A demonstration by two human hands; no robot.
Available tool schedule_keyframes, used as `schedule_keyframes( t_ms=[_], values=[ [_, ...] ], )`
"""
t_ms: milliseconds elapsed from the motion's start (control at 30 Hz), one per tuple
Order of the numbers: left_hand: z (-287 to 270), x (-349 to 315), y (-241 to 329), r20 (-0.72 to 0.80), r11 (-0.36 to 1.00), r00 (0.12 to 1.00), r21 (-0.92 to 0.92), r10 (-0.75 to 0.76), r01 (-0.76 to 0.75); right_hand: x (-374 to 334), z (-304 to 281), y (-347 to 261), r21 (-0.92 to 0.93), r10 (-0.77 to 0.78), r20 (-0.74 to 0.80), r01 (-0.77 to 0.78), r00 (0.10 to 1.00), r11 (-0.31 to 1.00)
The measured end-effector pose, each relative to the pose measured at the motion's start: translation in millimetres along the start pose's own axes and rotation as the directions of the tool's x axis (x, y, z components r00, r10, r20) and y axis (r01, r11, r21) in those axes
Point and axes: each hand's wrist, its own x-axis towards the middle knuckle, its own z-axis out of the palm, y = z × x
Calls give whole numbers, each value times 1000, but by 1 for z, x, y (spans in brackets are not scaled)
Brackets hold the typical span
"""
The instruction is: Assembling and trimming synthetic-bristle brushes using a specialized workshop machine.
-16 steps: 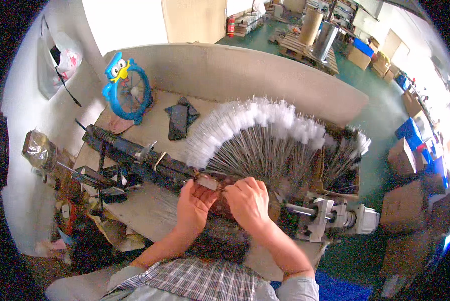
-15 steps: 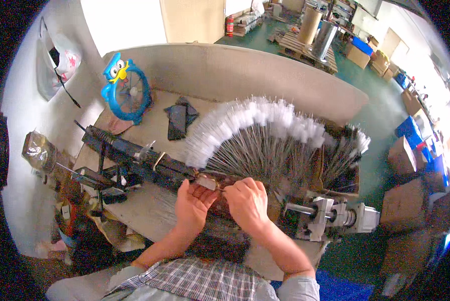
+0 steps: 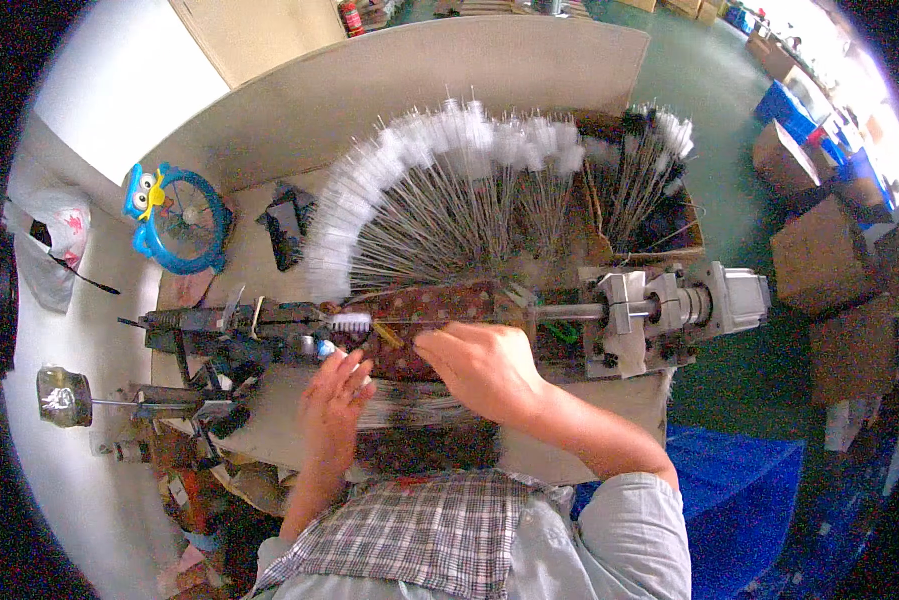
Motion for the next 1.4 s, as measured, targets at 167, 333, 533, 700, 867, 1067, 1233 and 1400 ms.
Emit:
schedule_keyframes(
  t_ms=[167,333,533,700,867,1067,1233,1400],
  values=[
    [-166,-7,10,-515,977,852,-110,100,-181,-63,35,41,-211,228,327,-164,917,964],
    [-322,-44,64,-733,940,639,2,234,-341,-51,32,30,-284,281,535,-144,797,948],
    [-336,-44,92,-798,902,550,-18,247,-431,-61,42,30,-307,280,477,-140,833,941],
    [-255,-40,46,-785,919,525,138,329,-370,-54,19,32,-269,249,458,-135,853,954],
    [-204,-13,0,-488,938,870,-266,66,-221,-46,9,35,-288,308,387,-203,869,936],
    [-16,15,-22,-217,998,976,60,20,-7,-59,7,40,-285,305,336,-213,891,935],
    [41,10,-7,-12,897,906,-149,-422,416,-56,12,48,-341,233,279,-131,932,931],
    [17,-7,79,321,729,913,-558,-250,396,-63,1,38,-308,200,414,-70,888,949]
  ],
)
